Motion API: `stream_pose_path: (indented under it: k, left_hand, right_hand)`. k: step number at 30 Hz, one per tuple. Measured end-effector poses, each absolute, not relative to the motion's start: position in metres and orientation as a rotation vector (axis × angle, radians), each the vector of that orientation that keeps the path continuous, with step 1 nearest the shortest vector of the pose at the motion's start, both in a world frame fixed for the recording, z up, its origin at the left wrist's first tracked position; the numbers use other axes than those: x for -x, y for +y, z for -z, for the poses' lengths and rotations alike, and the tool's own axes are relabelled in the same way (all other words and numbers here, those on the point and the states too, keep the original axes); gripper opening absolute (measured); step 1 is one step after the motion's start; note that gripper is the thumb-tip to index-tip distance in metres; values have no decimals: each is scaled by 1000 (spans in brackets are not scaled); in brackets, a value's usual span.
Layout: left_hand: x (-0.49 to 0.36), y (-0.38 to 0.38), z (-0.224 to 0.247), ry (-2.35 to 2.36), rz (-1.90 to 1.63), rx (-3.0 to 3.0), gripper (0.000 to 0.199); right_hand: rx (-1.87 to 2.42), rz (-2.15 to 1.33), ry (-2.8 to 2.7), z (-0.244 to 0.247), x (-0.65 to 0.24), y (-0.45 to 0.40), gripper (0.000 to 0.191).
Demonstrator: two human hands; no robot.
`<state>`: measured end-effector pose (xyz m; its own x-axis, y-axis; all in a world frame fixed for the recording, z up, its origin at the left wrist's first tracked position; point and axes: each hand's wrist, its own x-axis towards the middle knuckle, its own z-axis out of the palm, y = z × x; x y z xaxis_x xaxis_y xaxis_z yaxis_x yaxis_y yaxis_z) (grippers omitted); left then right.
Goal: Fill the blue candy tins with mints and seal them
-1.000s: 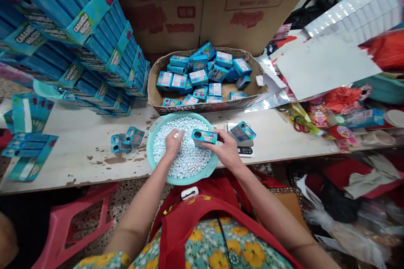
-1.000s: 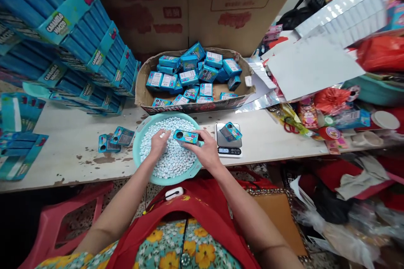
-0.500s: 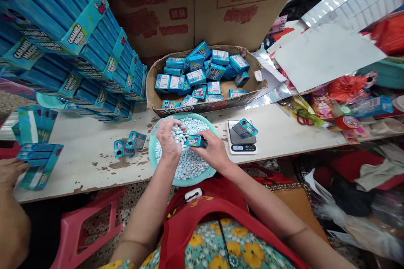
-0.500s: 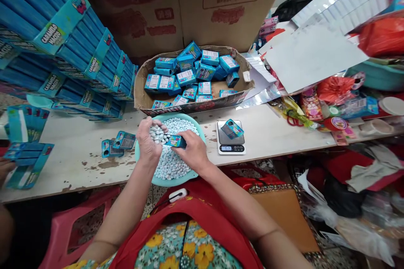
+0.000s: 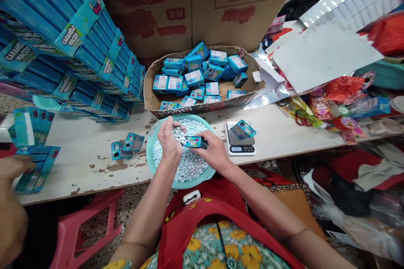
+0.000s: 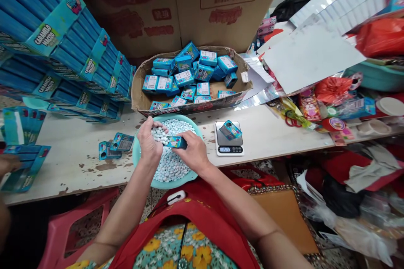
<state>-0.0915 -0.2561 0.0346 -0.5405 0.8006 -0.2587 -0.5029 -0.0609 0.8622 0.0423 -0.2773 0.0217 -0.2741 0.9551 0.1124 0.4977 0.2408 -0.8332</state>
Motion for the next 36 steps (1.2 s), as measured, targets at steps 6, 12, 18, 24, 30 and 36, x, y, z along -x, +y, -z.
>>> stream_pose_path:
  k: [6,12,18,24,30,36]
  left_hand:
    - [92,-255,-35,1262,-1740,-374,36]
    - [93,-253,-41,1233,-1720,-412,36]
    - [89,-251,-24,1327,-1711,-418,39]
    - [93,-251,-19,1454,-1813,-573,41]
    - [92,-251,-28,1392,-1766,-576,45]
    - [120,-245,-37,1179,-1516,-214,42]
  right_hand:
    - [1326,-929,-1879,-20,-43,-275,31]
    - [1320,-914,-1847,-20,-42,-273,34]
    - [1362,-940,-1869,-8,-38,-271,35]
    - [1359,-930,-1850,-11,-31,-272,32]
    - [1358,-963,-1822,-3,-35,-270,37]
    - [1271,-1108,-1584,-8,-68,-280,37]
